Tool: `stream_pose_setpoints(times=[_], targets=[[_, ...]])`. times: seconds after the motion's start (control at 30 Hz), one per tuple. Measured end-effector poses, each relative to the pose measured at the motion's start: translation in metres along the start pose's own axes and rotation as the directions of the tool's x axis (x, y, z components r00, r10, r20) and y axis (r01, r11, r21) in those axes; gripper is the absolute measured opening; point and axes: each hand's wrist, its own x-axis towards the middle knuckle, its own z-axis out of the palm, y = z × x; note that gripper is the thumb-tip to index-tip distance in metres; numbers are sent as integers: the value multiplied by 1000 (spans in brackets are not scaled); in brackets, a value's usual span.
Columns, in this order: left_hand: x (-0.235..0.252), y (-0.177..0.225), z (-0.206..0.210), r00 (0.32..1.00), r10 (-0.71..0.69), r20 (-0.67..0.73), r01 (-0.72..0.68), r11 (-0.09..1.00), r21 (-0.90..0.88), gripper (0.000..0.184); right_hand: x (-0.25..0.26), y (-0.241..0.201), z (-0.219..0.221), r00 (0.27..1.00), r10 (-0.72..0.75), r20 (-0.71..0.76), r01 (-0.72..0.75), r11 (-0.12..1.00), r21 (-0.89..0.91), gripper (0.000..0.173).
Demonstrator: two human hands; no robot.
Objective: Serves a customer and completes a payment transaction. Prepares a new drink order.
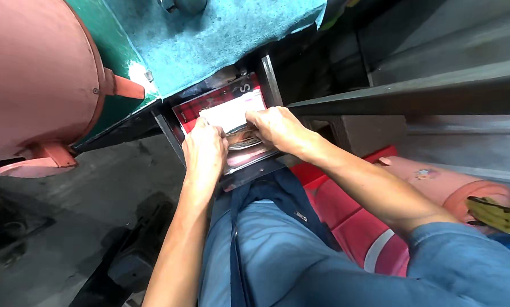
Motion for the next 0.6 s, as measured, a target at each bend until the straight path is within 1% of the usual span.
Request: stream_pose_setpoints(times=[0.07, 0.1, 0.17, 0.23, 0.3, 0.43, 0.5, 0.6], targets=[[4, 1, -2, 998, 16, 56, -20, 998, 66, 11, -4, -1, 6, 995, -75, -58, 73, 997, -38, 11], [5, 1, -1, 997, 57, 56, -62, 995, 79, 11, -6, -2, 9, 990, -115, -85, 109, 992, -67, 16], [5, -2, 3, 981, 192, -17, -191, 981, 34, 12, -9, -3, 14, 981, -163, -104, 154, 984, -95, 21], [4, -5, 13, 960, 264, -97, -265, 964, -1, 14, -10, 2, 17, 980, -172, -97, 164, 983, -87, 20], [3, -8, 21, 954, 269, -130, -272, 962, -3, 13, -10, 8, 16, 984, -160, -83, 154, 985, -76, 20], [3, -13, 31, 956, 248, -158, -255, 967, -26, 13, -10, 16, 16, 982, -153, -112, 149, 988, -38, 23], [4, -12, 30, 961, 237, -139, -244, 969, -34, 13, -9, 15, 16, 983, -154, -96, 149, 988, -49, 23], [7, -9, 27, 964, 259, -65, -260, 966, -10, 15, -6, 12, 13, 982, -171, -80, 162, 981, -103, 22]])
